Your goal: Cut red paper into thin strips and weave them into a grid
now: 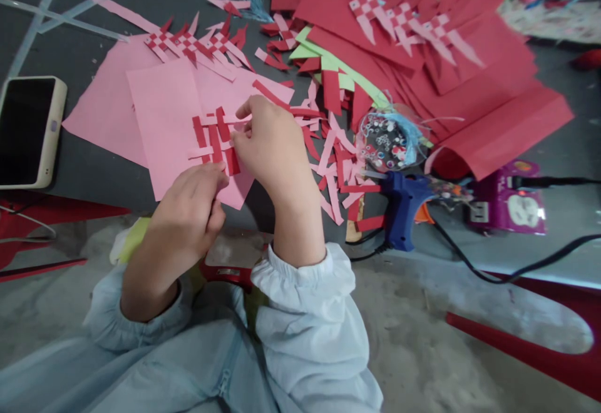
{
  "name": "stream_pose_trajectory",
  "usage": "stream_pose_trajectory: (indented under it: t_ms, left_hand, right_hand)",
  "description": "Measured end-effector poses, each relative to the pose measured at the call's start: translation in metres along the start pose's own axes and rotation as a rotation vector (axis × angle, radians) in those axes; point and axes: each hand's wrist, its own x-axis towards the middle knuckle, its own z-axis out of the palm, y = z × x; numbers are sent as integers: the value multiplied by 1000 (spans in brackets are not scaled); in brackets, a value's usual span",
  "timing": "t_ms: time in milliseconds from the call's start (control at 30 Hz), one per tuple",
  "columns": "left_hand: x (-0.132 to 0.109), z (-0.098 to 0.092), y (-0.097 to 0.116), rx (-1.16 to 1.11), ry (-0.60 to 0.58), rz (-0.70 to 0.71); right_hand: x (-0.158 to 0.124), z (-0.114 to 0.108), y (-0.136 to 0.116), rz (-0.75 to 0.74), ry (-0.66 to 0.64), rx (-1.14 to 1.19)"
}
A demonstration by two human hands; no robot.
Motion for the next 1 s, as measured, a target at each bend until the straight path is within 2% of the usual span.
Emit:
stream_pose_trajectory:
  t_ms: [133, 367, 833, 1000]
  left_hand:
    - [0, 1, 0, 2, 42, -1]
    - [1, -3, 1, -17, -46, -5]
    - [2, -4, 3, -14, -41, -19]
    - [2, -3, 5, -9, -11, -45]
  right_hand:
    - [3, 2, 1, 27, 11, -11]
    - [3, 6, 0, 64, 67, 27]
    - [12, 11, 8, 48, 127, 84]
    - [15, 13, 11, 44, 81, 101]
